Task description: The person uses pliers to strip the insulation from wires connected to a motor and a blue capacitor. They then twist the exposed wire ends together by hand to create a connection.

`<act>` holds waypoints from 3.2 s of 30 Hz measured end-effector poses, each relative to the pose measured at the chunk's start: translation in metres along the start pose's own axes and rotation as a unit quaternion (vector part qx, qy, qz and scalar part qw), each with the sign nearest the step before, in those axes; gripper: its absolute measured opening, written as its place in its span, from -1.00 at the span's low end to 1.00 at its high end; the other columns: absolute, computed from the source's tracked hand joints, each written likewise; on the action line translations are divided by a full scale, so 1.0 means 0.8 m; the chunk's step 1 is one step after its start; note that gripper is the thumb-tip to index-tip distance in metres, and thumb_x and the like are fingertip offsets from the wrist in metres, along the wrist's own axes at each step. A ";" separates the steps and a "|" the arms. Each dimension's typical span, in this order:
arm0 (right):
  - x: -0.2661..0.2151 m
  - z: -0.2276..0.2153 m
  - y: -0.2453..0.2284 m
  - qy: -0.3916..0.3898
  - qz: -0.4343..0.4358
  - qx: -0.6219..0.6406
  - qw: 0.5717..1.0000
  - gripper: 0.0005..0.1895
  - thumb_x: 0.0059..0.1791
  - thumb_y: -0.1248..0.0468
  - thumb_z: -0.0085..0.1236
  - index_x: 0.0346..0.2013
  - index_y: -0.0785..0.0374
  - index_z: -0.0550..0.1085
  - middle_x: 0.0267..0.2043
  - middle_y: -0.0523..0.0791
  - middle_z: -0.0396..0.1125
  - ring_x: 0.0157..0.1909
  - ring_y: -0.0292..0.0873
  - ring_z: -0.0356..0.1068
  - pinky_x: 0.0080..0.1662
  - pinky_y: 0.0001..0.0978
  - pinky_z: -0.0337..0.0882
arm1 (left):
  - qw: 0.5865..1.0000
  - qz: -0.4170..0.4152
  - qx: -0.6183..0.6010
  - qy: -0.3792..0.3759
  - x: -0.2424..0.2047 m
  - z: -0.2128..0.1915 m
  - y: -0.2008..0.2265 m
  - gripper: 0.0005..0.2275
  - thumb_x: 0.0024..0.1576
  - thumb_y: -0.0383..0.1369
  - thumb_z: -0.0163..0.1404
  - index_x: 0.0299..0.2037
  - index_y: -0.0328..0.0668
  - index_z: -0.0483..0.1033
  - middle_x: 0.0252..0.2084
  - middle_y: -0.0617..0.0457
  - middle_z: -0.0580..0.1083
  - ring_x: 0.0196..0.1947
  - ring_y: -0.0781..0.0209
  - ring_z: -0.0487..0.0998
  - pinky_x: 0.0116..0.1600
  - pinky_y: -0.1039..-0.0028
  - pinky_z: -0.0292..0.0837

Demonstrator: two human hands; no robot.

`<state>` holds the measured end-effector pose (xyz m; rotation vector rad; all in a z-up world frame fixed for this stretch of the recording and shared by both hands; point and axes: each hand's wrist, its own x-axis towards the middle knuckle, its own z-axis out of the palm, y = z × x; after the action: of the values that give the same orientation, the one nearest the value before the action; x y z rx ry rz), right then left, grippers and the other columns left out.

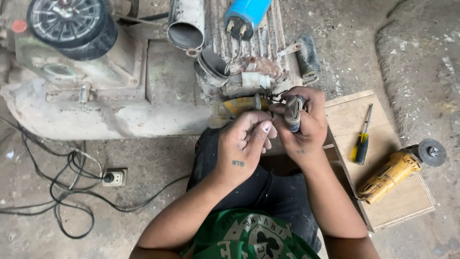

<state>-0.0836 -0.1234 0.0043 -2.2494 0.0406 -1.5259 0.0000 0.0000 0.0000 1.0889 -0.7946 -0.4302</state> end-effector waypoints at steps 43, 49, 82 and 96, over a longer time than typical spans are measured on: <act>-0.105 -0.114 0.009 -0.127 0.443 -0.197 0.865 -0.62 0.06 0.15 0.23 -0.50 0.31 0.34 -0.28 -0.10 0.35 -0.22 -0.14 0.37 -0.16 -0.31 0.32 | 0.959 0.167 0.188 -0.131 0.020 -0.036 0.015 -0.84 0.35 -0.43 -0.17 -0.07 -0.38 0.43 -0.33 -0.01 0.52 -0.39 0.24 0.56 -0.30 0.53 0.57; -0.200 -0.128 0.091 -0.219 0.488 -0.282 0.797 -0.62 0.03 0.05 0.22 -0.41 0.31 0.40 -0.22 -0.01 0.26 -0.26 0.05 0.33 -0.15 -0.11 0.30 | 0.805 0.334 0.460 -0.171 0.074 -0.038 0.052 -0.92 0.36 -0.59 -0.13 -0.10 -0.36 0.45 -0.26 -0.16 0.55 -0.28 0.03 0.63 -0.16 0.42 0.66; -0.401 -0.100 0.081 -0.318 0.494 -0.271 0.762 -0.53 -0.07 0.03 0.24 -0.18 0.45 0.54 -0.04 0.17 0.42 -0.03 0.33 0.44 0.07 0.08 0.40 | 0.811 0.251 0.520 0.095 0.029 0.065 -0.069 -0.90 0.18 -0.38 0.03 -0.24 -0.20 0.59 -0.74 0.16 0.39 -0.72 0.20 0.53 -0.57 0.47 0.43; -0.412 -0.099 0.106 -0.251 0.533 -0.244 0.770 -0.53 -0.08 -0.03 0.25 -0.26 0.39 0.56 -0.18 0.15 0.40 -0.08 0.34 0.41 0.01 0.03 0.38 | 0.791 0.323 0.517 0.051 0.038 0.076 -0.089 -0.87 0.05 -0.47 0.07 -0.25 -0.29 0.62 -0.63 0.04 0.46 -0.60 0.13 0.57 -0.49 0.42 0.47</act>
<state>-0.2675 -0.1428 -0.2923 -2.1800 1.4177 -0.2814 -0.0208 -0.0878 -0.0394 1.7028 -1.2842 0.7581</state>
